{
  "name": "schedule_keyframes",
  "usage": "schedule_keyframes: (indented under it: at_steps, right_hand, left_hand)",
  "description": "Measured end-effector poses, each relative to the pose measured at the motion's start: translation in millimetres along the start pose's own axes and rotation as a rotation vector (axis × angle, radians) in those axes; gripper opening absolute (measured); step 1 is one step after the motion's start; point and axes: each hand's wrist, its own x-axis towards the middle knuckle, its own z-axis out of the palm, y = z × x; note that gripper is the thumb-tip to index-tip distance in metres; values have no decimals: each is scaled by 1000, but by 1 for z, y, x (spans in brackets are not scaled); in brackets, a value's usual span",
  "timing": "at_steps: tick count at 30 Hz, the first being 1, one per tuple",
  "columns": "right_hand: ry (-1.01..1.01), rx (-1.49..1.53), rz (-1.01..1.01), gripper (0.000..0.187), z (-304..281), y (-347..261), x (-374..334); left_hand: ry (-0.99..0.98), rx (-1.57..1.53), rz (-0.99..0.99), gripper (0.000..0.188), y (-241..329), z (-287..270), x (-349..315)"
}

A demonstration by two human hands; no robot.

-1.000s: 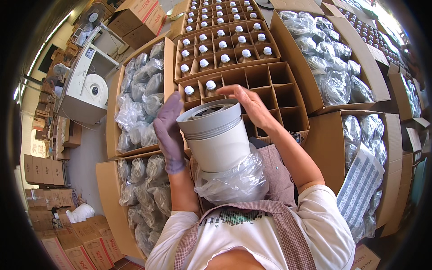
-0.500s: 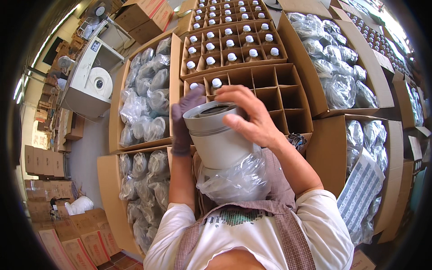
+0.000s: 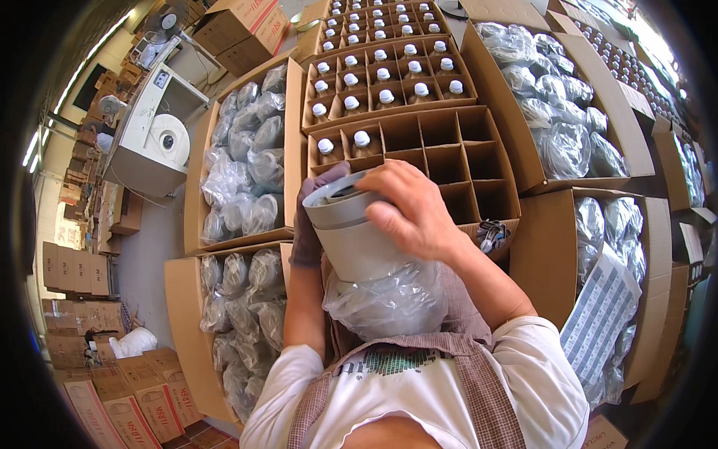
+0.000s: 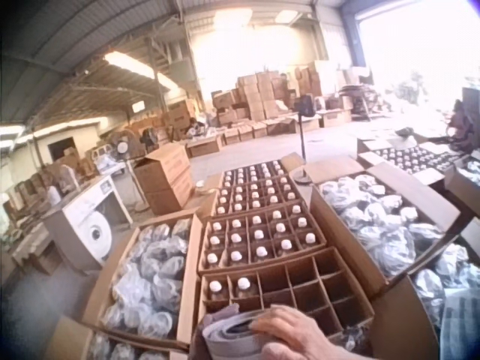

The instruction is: The person assembles insulated flasks by inserting glass liners into plastic outer casings, attaching labels, and fitting lid components before placing the completed items into a shipping box.

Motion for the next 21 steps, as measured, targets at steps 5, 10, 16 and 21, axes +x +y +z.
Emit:
schedule_keyframes:
  at_steps: [5, 10, 16, 21]
  right_hand:
    - [148, 716, 511, 58, -2, 61, -4]
    - [11, 20, 151, 53, -2, 1, -9]
    - [89, 1139, 619, 58, 22, 85, -13]
    - [73, 44, 205, 48, -5, 4, -17]
  left_hand:
    - [-52, 818, 588, 53, 49, 67, -10]
    - [74, 94, -101, 66, 13, 19, -3]
    - [-125, 779, 593, 58, 57, 76, -19]
    - [116, 333, 230, 59, 27, 35, -15]
